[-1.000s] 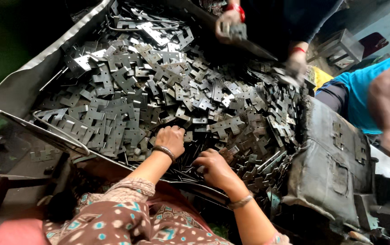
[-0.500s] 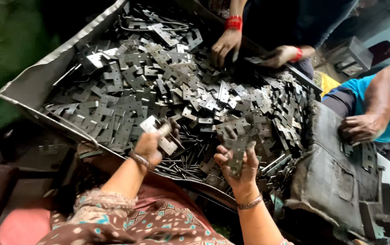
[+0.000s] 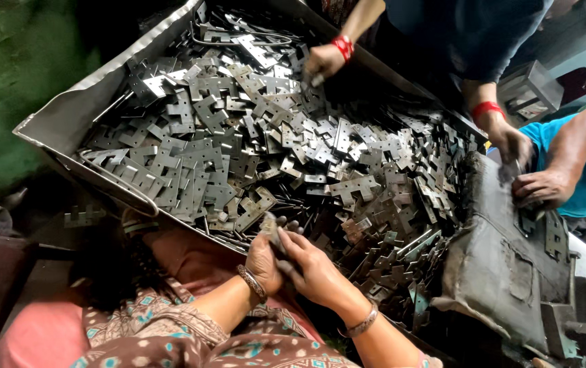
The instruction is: The person sorts through metal brackets and pins in a large bin by hand, occasionally picking them up and moving them.
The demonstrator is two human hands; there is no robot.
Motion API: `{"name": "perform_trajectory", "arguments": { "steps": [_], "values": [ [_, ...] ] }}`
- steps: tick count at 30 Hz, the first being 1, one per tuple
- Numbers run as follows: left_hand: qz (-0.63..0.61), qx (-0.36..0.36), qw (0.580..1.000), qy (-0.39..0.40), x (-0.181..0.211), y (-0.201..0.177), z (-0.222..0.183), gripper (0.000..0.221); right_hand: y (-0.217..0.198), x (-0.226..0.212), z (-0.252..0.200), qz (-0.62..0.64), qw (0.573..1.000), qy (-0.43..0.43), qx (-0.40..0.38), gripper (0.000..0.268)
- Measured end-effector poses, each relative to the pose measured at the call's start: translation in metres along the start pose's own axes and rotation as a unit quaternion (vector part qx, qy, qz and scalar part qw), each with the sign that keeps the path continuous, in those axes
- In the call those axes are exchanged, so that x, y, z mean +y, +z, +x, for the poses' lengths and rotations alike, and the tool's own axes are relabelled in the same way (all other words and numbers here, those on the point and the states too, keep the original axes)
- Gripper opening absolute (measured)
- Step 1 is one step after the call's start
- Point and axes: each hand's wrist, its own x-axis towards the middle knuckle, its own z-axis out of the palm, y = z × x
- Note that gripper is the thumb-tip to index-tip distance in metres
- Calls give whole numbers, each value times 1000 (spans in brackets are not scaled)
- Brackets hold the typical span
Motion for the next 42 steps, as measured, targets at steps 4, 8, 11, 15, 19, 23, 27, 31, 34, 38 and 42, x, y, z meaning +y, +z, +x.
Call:
{"name": "perform_trajectory", "arguments": {
  "steps": [4, 8, 11, 15, 19, 23, 27, 31, 34, 38, 42],
  "values": [
    [239, -83, 967, -2, 9, 24, -3, 34, -7, 27, -9, 73, 992, 69, 77, 65],
    [732, -121, 647, 177, 42, 56, 5, 70, -33, 62, -17, 527, 790, 242, 198, 56],
    [946, -41, 246, 207, 81, 68, 11, 67, -59, 79, -38, 682, 657, 224, 229, 54],
    [979, 18, 160, 121, 93, 56, 28, 51, -103, 105, -78, 561, 697, 234, 381, 47],
    [979, 9, 82, 184, 86, 35, 35, 40, -155, 159, -146, 85, 756, 327, 560, 52],
    [976, 47, 122, 176, 89, 34, 43, 39, -197, 220, -227, -460, 682, 353, 445, 59],
    [956, 107, 227, 152, 114, 36, 54, 51, -188, 247, -270, -473, 683, 422, 363, 57],
    [908, 92, 306, 271, 138, 18, 65, 49, -202, 233, -256, -444, 670, 542, 246, 45],
    [872, 123, 349, 320, 162, 15, 65, 41, -212, 186, -222, -398, 672, 593, 195, 32],
    [708, 121, 618, 321, 189, 29, 61, 29, -182, 108, -151, -407, 789, 309, 342, 34],
    [185, -64, 964, 178, 188, 60, 30, 21, -133, 57, -63, -295, 907, 135, 268, 34]
  ]
}}
